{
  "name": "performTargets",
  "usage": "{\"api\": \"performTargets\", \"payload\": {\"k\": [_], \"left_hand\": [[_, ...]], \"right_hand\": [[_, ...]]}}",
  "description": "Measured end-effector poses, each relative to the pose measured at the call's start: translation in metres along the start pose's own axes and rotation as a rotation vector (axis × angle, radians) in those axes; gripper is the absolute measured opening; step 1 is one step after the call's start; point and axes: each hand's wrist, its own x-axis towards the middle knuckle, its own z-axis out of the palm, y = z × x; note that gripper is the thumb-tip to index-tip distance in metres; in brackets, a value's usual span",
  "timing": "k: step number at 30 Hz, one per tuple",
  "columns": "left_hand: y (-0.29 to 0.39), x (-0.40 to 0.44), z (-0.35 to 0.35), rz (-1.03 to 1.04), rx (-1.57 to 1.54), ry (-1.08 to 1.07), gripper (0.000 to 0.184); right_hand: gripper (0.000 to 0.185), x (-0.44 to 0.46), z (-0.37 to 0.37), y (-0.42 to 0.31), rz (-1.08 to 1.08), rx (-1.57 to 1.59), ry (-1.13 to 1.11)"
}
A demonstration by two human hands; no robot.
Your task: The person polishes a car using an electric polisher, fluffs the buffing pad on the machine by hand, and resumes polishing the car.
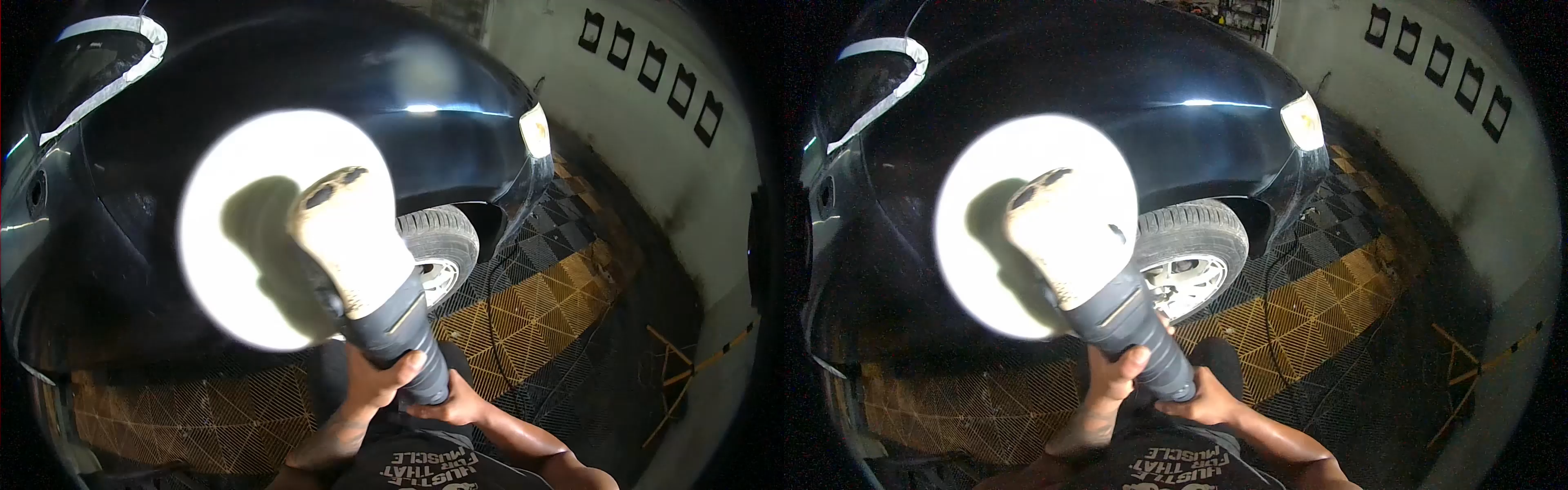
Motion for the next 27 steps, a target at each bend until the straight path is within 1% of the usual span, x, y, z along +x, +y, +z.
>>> {"api": "performTargets", "payload": {"k": [2, 3, 5, 6, 7, 9, 10, 11, 13, 14, 16, 17, 19, 20, 21, 23, 24, 25, 26, 27], "left_hand": [[0.002, -0.006, -0.002, 0.017, 0.019, 0.042, 0.056], [-0.001, -0.006, -0.003, 0.019, 0.019, 0.046, 0.056], [-0.006, -0.003, -0.005, 0.032, 0.003, 0.006, 0.054], [-0.006, -0.002, 0.002, -0.003, -0.011, 0.024, 0.052], [-0.006, 0.002, 0.008, -0.007, -0.014, 0.004, 0.047], [-0.009, 0.011, 0.02, -0.011, -0.021, -0.054, 0.041], [-0.011, 0.014, 0.029, -0.031, -0.046, -0.072, 0.036], [-0.015, 0.017, 0.035, -0.076, -0.008, -0.076, 0.037], [-0.022, 0.028, 0.05, -0.15, -0.013, -0.112, 0.04], [-0.029, 0.033, 0.057, -0.197, -0.021, -0.124, 0.041], [-0.041, 0.045, 0.07, -0.263, -0.067, -0.164, 0.044], [-0.047, 0.052, 0.076, -0.221, -0.109, -0.197, 0.046], [-0.051, 0.055, 0.084, -0.233, -0.094, -0.194, 0.049], [-0.052, 0.055, 0.086, -0.229, -0.144, -0.158, 0.049], [-0.051, 0.051, 0.086, -0.226, -0.126, -0.157, 0.049], [-0.04, 0.054, 0.091, -0.054, -0.061, -0.092, 0.045], [-0.04, 0.054, 0.089, -0.019, 0.013, -0.06, 0.052], [-0.054, 0.06, 0.073, 0.044, 0.061, -0.126, 0.057], [-0.047, 0.056, 0.075, 0.029, 0.056, -0.095, 0.06], [-0.038, 0.053, 0.079, 0.018, 0.054, -0.061, 0.063]], "right_hand": [[0.044, 0.001, 0.002, 0.001, -0.014, 0.008, -0.078], [0.044, -0.001, 0.002, 0.002, -0.013, 0.006, -0.082], [0.047, -0.003, 0.002, 0.006, -0.067, 0.019, -0.06], [0.051, -0.007, -0.003, 0.016, -0.061, 0.057, -0.063], [0.051, -0.011, -0.006, 0.015, -0.069, 0.056, -0.065], [0.053, -0.019, -0.012, 0.011, -0.189, 0.176, -0.007], [0.055, -0.023, -0.016, 0.015, -0.128, 0.235, 0.006], [0.047, -0.031, -0.019, 0.012, -0.002, 0.187, 0.093], [0.034, -0.039, -0.02, 0.013, 0.038, 0.208, 0.248], [0.024, -0.038, -0.025, 0.016, -0.009, 0.242, 0.256], [0.021, -0.038, -0.038, 0.019, -0.042, 0.258, 0.279], [0.021, -0.037, -0.044, 0.024, -0.064, 0.292, 0.295], [0.023, -0.035, -0.055, 0.027, -0.099, 0.303, 0.304], [0.023, -0.034, -0.061, 0.019, -0.067, 0.228, 0.288], [0.024, -0.03, -0.067, 0.028, -0.023, 0.224, 0.337], [0.03, -0.028, -0.083, -0.006, -0.027, 0.059, 0.192], [0.03, -0.02, -0.091, -0.007, -0.021, 0.081, 0.195], [0.035, -0.015, -0.099, -0.008, -0.065, -0.057, 0.214], [0.041, -0.012, -0.105, -0.01, -0.092, -0.196, 0.221], [0.041, -0.007, -0.111, -0.014, -0.055, -0.178, 0.207]]}}
